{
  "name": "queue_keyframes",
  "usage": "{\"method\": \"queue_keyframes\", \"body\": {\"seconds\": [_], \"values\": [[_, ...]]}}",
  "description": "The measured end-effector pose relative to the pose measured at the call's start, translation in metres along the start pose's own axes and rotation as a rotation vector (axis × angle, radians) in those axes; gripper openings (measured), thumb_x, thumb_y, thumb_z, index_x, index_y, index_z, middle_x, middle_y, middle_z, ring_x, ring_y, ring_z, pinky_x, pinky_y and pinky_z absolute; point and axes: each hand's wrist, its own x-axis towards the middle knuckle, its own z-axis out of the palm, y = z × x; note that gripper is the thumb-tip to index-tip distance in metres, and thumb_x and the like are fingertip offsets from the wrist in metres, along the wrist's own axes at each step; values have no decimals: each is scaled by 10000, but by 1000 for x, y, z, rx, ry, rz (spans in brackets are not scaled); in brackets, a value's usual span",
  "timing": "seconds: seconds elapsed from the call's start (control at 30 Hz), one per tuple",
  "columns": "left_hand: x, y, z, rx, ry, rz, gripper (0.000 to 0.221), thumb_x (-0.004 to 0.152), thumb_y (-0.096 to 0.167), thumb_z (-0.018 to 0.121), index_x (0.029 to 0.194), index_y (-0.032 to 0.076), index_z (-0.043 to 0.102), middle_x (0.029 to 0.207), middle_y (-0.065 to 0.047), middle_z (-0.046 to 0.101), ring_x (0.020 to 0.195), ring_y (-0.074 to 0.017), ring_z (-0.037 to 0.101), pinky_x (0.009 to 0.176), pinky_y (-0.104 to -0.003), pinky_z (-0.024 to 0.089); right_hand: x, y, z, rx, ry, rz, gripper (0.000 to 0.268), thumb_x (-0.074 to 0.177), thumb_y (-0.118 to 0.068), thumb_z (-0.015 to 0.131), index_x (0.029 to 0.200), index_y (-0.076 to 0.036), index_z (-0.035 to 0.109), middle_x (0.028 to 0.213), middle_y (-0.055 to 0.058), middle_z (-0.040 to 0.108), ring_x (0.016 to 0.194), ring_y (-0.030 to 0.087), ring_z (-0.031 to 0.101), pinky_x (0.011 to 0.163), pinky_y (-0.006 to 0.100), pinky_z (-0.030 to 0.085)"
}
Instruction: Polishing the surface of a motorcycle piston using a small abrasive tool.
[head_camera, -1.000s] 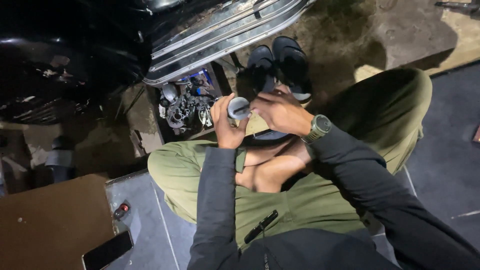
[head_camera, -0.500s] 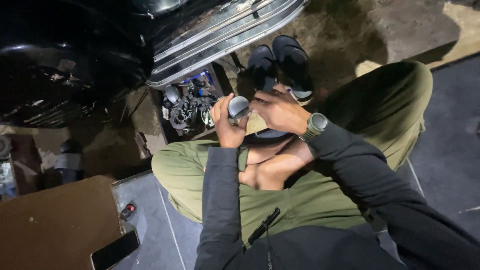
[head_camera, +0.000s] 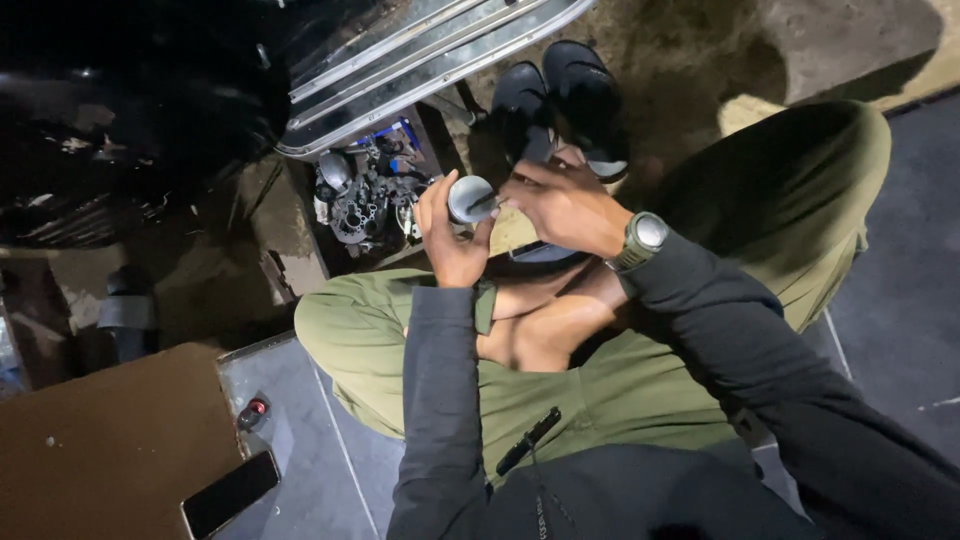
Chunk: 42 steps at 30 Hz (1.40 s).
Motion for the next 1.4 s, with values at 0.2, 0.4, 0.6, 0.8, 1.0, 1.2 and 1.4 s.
{"method": "queue_keyframes", "body": {"seconds": [0.2, 0.4, 0.6, 0.8, 1.0, 1.2, 1.4], "values": [[4, 1, 1, -45, -16, -42, 770, 738, 156, 945, 1417, 145, 582, 1272, -100, 579, 1217, -366, 554, 1102, -500, 389, -4, 29, 7, -19, -53, 71, 67, 1004, -192, 600, 1067, -181, 620, 1043, 39, 586, 883, 267, 642, 858, 434, 394], [11, 4, 2, -72, -61, -84, 798, 735, 69, 936, 1434, 136, 557, 1297, -112, 569, 1246, -395, 540, 1097, -548, 393, 7, 7, 6, 14, -62, 41, 57, 1021, -255, 587, 987, -217, 613, 1036, 21, 588, 898, 243, 661, 869, 391, 434], [18, 2, 1, -63, -40, -105, 772, 747, 107, 948, 1420, 129, 570, 1281, -111, 575, 1210, -378, 574, 1054, -539, 427, 6, 33, 15, -64, -284, 159, 118, 955, -159, 630, 1063, -202, 613, 1093, 97, 632, 912, 299, 700, 888, 483, 454], [28, 1, 3, -110, -27, -114, 767, 745, 42, 933, 1416, 121, 570, 1279, -108, 575, 1192, -374, 575, 1052, -528, 428, 11, 24, 16, 38, -284, 151, 72, 1000, -202, 607, 1063, -220, 636, 1080, 79, 662, 943, 287, 727, 905, 474, 473], [33, 3, 2, -128, -46, -121, 778, 738, 8, 926, 1421, 112, 568, 1281, -100, 571, 1198, -364, 566, 1042, -525, 429, 20, 25, 11, 38, -389, 208, 179, 1074, -297, 477, 1054, -189, 618, 1084, 127, 668, 933, 329, 725, 933, 499, 457], [33, -1, 7, -123, -66, -132, 789, 724, 18, 937, 1418, 112, 572, 1273, -107, 573, 1184, -354, 566, 1042, -513, 425, 27, 24, 1, 104, -392, 208, 84, 1009, -193, 553, 1057, -209, 621, 1045, 103, 674, 927, 343, 730, 913, 509, 484], [33, -3, 10, -112, -66, -131, 766, 729, 16, 932, 1406, 109, 585, 1265, -120, 575, 1176, -362, 568, 1050, -530, 417, -4, 37, 31, 25, -314, 148, 223, 947, -228, 590, 1169, -211, 593, 1151, 73, 663, 1071, 272, 688, 963, 496, 429]]}}
